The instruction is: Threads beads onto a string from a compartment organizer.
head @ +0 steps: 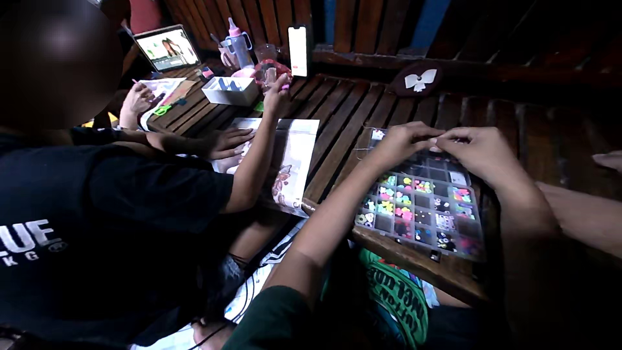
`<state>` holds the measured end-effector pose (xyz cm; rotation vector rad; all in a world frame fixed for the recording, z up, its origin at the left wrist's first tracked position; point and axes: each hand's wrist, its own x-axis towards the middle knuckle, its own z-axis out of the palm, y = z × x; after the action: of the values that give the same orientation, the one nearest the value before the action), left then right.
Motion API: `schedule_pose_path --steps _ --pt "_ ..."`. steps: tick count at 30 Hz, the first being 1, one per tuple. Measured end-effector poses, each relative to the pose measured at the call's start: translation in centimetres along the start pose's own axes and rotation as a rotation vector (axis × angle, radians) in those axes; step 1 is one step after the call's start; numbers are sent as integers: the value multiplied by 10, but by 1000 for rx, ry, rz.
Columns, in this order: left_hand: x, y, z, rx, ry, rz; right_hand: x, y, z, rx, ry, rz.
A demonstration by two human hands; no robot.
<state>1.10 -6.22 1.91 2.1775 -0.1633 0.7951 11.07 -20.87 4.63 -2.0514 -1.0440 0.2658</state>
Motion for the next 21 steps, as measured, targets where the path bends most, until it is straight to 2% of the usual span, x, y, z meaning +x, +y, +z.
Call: schedule_pose_path --steps 8,17,21 --pt "0 -2 0 35 12 -2 2 0 -1 -17 -3 38" --pt "0 -5 0 36 75 -28 2 3 -2 0 85 -61" --pt "1 -3 0 2 75 -79 1 2 -4 9 95 -44"
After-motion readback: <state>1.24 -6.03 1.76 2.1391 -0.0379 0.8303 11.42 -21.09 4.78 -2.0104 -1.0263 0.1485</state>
